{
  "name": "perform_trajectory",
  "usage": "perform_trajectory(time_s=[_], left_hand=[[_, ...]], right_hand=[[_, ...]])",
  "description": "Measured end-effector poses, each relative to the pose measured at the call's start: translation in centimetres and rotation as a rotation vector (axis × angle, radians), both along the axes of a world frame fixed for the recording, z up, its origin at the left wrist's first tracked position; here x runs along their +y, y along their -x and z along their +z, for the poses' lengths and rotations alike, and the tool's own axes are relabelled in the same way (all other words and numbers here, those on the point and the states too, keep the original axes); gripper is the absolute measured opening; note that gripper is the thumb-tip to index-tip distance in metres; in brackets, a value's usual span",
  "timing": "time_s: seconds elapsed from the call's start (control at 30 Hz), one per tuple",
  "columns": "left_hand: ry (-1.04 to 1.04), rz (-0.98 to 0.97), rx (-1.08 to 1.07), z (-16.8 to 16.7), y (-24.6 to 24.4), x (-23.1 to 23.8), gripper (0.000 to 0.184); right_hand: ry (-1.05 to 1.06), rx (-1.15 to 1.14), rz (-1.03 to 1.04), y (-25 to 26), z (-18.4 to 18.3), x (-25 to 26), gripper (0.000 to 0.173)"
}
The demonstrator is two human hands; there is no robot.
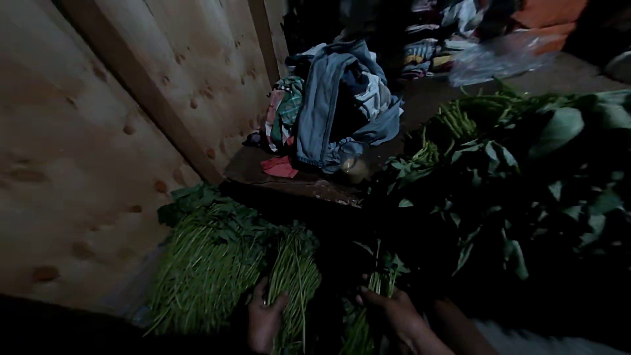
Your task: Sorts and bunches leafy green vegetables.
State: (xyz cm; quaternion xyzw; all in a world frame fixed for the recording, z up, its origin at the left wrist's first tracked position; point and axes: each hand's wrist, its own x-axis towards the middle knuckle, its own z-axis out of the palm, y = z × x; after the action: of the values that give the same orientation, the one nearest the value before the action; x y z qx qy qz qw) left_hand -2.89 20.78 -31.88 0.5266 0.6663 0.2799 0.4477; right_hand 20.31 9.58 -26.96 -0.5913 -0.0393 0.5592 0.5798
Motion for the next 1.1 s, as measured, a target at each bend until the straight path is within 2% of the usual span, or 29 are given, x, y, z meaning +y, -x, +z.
perform_trajectory(time_s=[0.1, 0.2, 0.33, 0.43, 0.5, 0.57, 0.63, 0.7, 0.8, 1.0, 1.1], left_hand=[[-0.135, 0.106, -0.034, -0.2, 1.5, -4.2, 0.054], [-0.090, 0.160, -0.042, -2.4, 3.0, -6.5, 0.049], [0.106, 0.038, 0.288, -6.7, 5.3, -5.2, 0.046], [0.172, -0.029, 0.518, -9.1, 6.0, -3.3, 0.044], [0.130, 0.028, 0.555, -8.9, 5.5, -2.7, 0.050], [0.014, 0.026, 0.531, -8.2, 4.6, -2.7, 0.045], [-0.074, -0.064, 0.526, -7.9, 3.6, -3.0, 0.032], [-0.027, -0.181, 0.524, -8.0, 2.5, -2.9, 0.028], [0.053, -0.279, 0.587, -9.2, 0.7, -2.1, 0.033], [0.129, -0.129, 0.708, -11.8, 0.8, 0.7, 0.050], [0.163, -0.159, 0.763, -12.0, 1.7, 0.8, 0.060]], right_hand=[[-0.013, 0.017, -0.008, 0.4, -0.4, -0.6, 0.034], [0.023, 0.032, -0.057, 0.8, -0.6, -1.1, 0.029], [0.038, 0.031, -0.098, 0.6, -0.6, -1.4, 0.031], [-0.004, 0.062, -0.102, 0.5, -0.6, -1.5, 0.029], [-0.019, 0.062, -0.082, 0.5, -0.6, -1.6, 0.032], [-0.032, 0.054, -0.068, 0.6, -0.5, -1.4, 0.035], [-0.040, 0.043, -0.048, 0.6, -0.6, -1.3, 0.035], [-0.037, 0.029, -0.023, 0.6, -0.6, -1.2, 0.035], [-0.036, 0.025, -0.018, 0.4, -0.8, -1.3, 0.036], [-0.023, 0.065, -0.057, 0.1, -0.9, -1.1, 0.033], [-0.012, 0.052, -0.054, 0.1, -0.9, -0.7, 0.033]])
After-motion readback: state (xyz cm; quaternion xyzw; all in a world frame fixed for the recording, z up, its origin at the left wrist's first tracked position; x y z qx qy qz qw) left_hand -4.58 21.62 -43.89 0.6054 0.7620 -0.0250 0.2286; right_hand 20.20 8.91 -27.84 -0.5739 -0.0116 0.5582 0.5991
